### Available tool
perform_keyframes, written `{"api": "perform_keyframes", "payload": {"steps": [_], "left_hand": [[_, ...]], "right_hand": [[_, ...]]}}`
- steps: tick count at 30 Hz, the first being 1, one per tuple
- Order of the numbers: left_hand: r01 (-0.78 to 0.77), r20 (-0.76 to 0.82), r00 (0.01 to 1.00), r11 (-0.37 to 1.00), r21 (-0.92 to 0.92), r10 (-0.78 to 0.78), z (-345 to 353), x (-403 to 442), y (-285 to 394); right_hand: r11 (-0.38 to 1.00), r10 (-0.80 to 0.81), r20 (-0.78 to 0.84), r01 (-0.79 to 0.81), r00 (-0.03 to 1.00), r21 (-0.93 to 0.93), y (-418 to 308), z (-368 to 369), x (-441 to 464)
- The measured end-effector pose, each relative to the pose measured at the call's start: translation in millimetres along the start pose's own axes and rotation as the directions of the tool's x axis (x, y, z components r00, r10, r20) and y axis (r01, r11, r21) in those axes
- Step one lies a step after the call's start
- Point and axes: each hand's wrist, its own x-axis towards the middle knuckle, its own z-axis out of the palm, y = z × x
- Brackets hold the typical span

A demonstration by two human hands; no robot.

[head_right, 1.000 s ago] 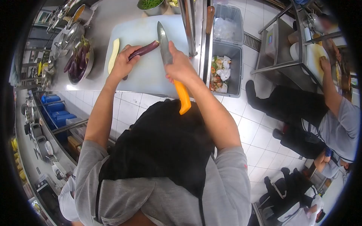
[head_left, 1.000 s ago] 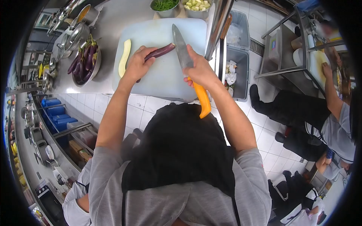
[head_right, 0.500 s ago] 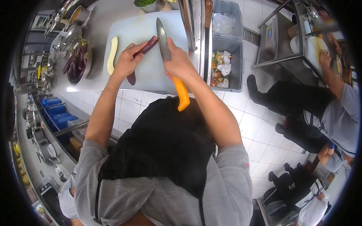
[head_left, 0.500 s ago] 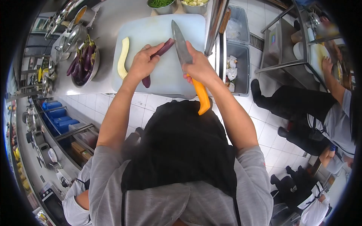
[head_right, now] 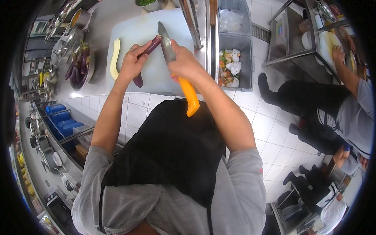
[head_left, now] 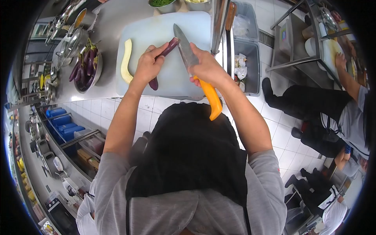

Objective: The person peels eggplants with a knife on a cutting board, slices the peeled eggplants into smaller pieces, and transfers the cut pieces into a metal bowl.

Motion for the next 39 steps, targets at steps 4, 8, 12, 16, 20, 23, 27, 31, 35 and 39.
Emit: {"api": "perform_keyframes", "payload": {"steps": [4,8,12,16,20,23,27,31,35,39], "left_hand": [[-0.034,-0.027,0.999,0.999,-0.01,0.034,1.9,-1.5,-6.1],[-0.02,-0.028,0.999,0.999,-0.044,0.018,4.3,-1.8,-7.4],[-0.027,-0.037,0.999,0.997,-0.073,0.024,4.4,-1.9,-10.5],[-0.035,-0.034,0.999,0.995,-0.092,0.032,4.3,-0.1,-11.8],[-0.027,-0.047,0.999,0.993,-0.119,0.022,7.3,2.6,-15.5],[-0.017,-0.061,0.998,0.989,-0.149,0.008,7.0,1.3,-15.2],[0.072,-0.077,0.992,0.947,-0.312,-0.1,4.7,-6.5,-28.4],[0.337,0.063,0.938,0.853,-0.399,-0.341,-8.2,-28.2,-15.4],[0.24,-0.012,0.966,0.912,-0.333,-0.259,-11.2,-28.8,-18.6],[0.225,-0.038,0.966,0.899,-0.375,-0.257,-9.9,-28.1,-19.5]], "right_hand": [[0.998,0.036,0.035,-0.038,0.999,0.04,-1.7,-0.4,-1.5],[0.996,0.053,0.039,-0.056,0.998,0.075,-2.3,0.4,-1.6],[0.992,0.069,0.061,-0.075,0.996,0.097,-0.8,3.7,-7.5],[0.987,0.097,0.103,-0.109,0.99,0.118,-1.0,5.7,-14.3],[0.983,0.092,0.129,-0.111,0.987,0.146,0.2,6.0,-17.8],[0.978,0.096,0.117,-0.115,0.989,0.175,-0.4,4.4,-17.2],[0.977,0.088,0.143,-0.113,0.986,0.179,0.6,0.0,-16.3],[0.978,0.088,0.15,-0.114,0.985,0.173,0.6,-1.2,-15.1],[0.973,0.102,0.159,-0.132,0.982,0.19,1.6,0.5,-15.6],[0.965,0.124,0.168,-0.158,0.978,0.208,-0.9,3.7,-17.7]]}}
